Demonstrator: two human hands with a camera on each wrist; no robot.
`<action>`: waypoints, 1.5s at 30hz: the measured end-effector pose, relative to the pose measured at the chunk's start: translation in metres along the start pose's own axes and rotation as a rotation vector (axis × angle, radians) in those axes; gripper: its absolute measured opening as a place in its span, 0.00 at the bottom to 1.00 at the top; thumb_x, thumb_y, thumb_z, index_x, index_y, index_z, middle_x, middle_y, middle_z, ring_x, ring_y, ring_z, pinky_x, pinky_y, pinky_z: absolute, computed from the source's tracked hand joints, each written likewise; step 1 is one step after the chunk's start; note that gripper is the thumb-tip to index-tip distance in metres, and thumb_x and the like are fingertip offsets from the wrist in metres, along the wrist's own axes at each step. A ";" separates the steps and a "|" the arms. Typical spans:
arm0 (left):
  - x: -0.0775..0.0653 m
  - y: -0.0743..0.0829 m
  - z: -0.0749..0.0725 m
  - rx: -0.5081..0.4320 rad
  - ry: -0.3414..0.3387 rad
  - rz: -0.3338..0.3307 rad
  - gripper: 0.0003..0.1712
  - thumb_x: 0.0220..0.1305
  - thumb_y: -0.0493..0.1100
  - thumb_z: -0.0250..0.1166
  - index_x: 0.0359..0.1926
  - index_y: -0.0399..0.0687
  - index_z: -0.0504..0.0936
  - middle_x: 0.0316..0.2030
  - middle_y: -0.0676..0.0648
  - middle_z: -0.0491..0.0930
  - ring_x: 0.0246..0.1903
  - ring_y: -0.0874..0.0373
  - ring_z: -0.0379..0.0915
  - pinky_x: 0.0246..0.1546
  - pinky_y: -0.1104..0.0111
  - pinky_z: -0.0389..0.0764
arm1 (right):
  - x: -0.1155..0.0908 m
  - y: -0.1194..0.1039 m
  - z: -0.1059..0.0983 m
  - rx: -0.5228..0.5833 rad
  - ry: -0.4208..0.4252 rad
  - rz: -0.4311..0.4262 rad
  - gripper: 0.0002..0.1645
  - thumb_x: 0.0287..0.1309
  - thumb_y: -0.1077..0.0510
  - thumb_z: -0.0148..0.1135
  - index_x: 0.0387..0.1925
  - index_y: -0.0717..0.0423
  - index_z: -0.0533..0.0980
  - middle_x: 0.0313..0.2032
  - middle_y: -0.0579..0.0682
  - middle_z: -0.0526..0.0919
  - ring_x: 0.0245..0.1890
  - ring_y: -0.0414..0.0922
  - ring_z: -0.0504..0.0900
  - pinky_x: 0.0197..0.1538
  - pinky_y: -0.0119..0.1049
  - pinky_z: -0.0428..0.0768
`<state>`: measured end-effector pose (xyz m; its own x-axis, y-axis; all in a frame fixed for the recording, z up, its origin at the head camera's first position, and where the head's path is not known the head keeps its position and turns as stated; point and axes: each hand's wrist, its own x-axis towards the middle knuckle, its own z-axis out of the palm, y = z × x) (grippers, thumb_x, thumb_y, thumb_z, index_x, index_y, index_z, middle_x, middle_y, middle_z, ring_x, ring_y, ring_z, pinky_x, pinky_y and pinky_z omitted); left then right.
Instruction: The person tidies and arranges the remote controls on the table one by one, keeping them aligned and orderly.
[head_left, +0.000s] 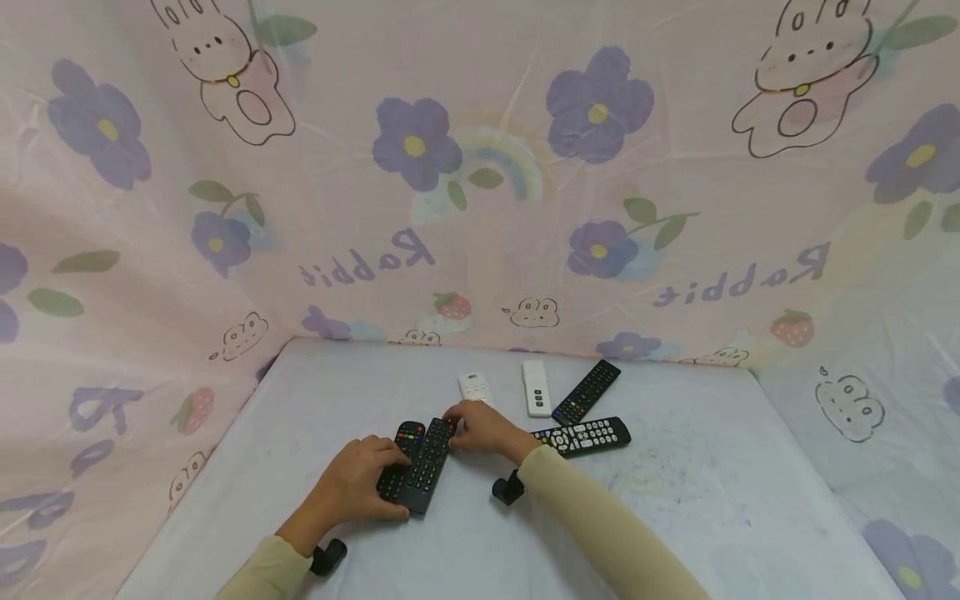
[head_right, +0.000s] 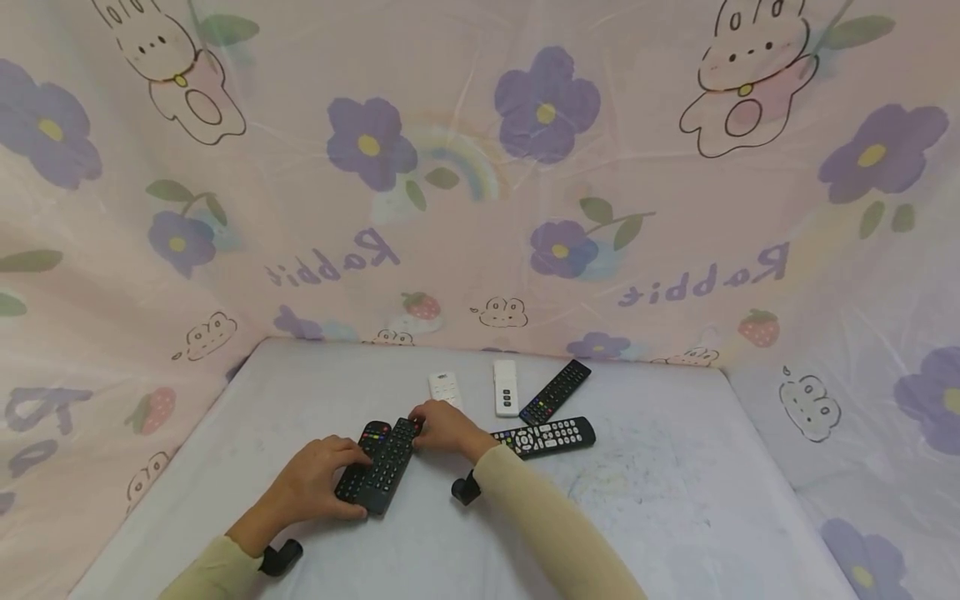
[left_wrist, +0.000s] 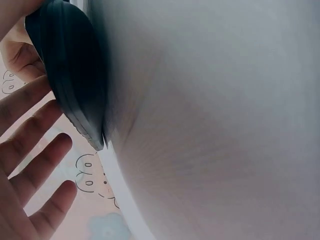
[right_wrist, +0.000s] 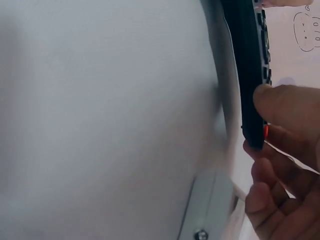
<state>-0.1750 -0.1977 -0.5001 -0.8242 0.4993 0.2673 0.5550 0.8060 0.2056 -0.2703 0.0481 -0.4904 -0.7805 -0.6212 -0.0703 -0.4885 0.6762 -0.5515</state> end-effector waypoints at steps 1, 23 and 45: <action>0.000 0.000 0.000 -0.006 -0.007 0.000 0.38 0.28 0.77 0.73 0.42 0.65 0.83 0.40 0.65 0.80 0.41 0.67 0.73 0.42 0.65 0.77 | 0.000 0.000 0.000 0.003 -0.004 0.000 0.24 0.52 0.56 0.70 0.53 0.54 0.78 0.47 0.48 0.83 0.43 0.41 0.79 0.47 0.33 0.78; 0.002 0.007 0.000 -0.051 -0.122 0.001 0.40 0.28 0.74 0.75 0.46 0.65 0.82 0.48 0.62 0.77 0.53 0.61 0.70 0.56 0.54 0.69 | -0.001 -0.006 0.008 0.032 -0.015 -0.027 0.23 0.52 0.60 0.68 0.52 0.60 0.78 0.45 0.51 0.85 0.35 0.36 0.76 0.42 0.29 0.77; 0.012 -0.014 -0.015 -0.183 -0.076 -0.008 0.40 0.38 0.68 0.75 0.53 0.58 0.80 0.51 0.59 0.78 0.54 0.57 0.73 0.56 0.53 0.74 | -0.023 0.013 -0.012 0.153 0.158 -0.032 0.26 0.55 0.56 0.68 0.56 0.57 0.74 0.51 0.54 0.79 0.45 0.46 0.79 0.47 0.37 0.79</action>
<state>-0.1906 -0.2080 -0.4856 -0.8311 0.5209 0.1947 0.5537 0.7424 0.3773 -0.2636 0.0757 -0.4865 -0.8228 -0.5636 0.0735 -0.4585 0.5816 -0.6720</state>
